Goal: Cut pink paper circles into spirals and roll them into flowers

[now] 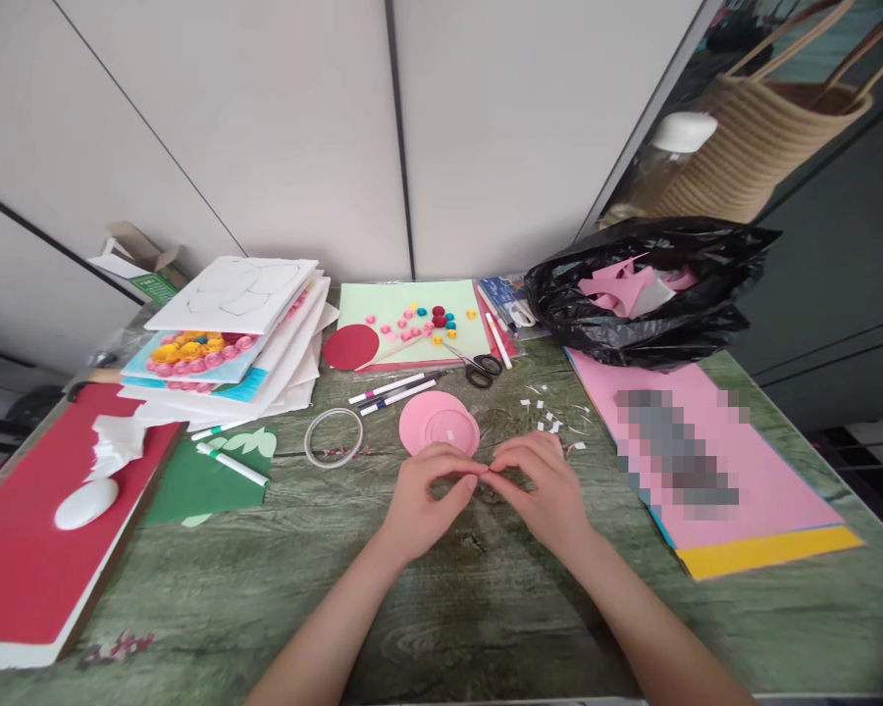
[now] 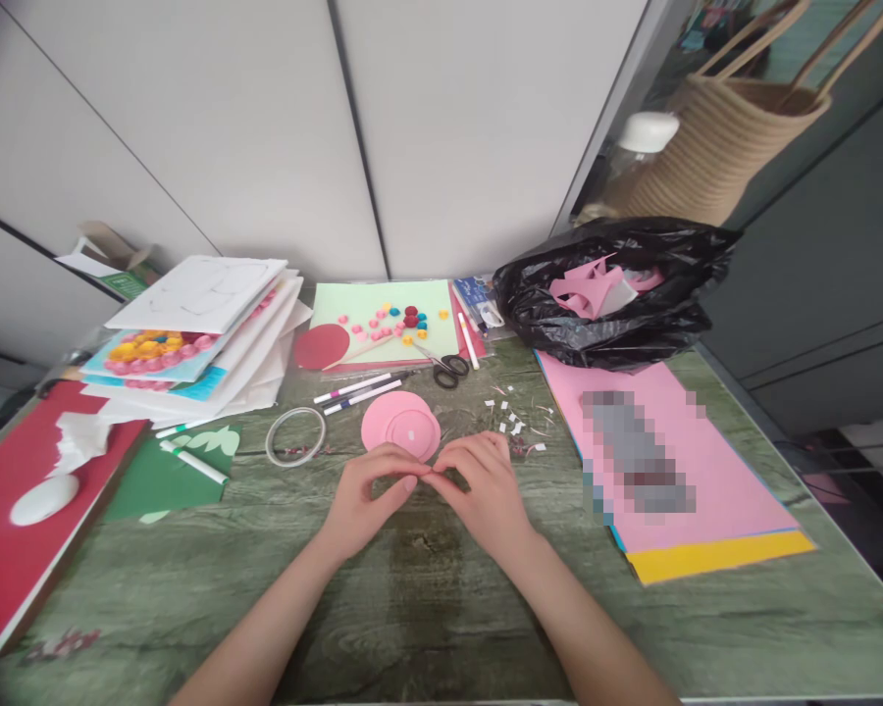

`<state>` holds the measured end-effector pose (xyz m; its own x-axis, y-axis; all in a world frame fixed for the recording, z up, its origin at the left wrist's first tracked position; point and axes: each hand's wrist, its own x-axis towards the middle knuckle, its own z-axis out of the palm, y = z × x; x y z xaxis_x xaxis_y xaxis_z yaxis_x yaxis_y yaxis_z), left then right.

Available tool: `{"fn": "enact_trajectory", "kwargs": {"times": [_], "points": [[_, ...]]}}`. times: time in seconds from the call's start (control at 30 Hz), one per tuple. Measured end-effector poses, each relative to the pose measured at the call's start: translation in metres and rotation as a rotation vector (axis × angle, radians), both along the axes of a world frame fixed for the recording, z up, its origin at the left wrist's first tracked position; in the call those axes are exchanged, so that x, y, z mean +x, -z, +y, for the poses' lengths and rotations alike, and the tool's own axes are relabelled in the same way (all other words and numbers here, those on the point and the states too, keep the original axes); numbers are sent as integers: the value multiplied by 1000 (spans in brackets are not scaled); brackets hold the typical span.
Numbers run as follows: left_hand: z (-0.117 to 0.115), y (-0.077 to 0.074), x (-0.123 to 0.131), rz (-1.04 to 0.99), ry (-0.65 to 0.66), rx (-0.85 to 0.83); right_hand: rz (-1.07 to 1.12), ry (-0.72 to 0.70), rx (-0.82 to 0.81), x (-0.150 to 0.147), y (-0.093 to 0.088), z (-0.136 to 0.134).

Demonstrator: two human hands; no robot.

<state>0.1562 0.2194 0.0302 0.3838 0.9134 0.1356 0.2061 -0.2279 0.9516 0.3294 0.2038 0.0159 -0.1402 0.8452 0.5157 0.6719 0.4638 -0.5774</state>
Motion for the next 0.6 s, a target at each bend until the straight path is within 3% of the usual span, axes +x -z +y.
{"fn": "enact_trajectory", "kwargs": {"times": [0.6], "points": [[-3,3,6,-21,74,-139,-80,-58,-9,4,0,1]]}}
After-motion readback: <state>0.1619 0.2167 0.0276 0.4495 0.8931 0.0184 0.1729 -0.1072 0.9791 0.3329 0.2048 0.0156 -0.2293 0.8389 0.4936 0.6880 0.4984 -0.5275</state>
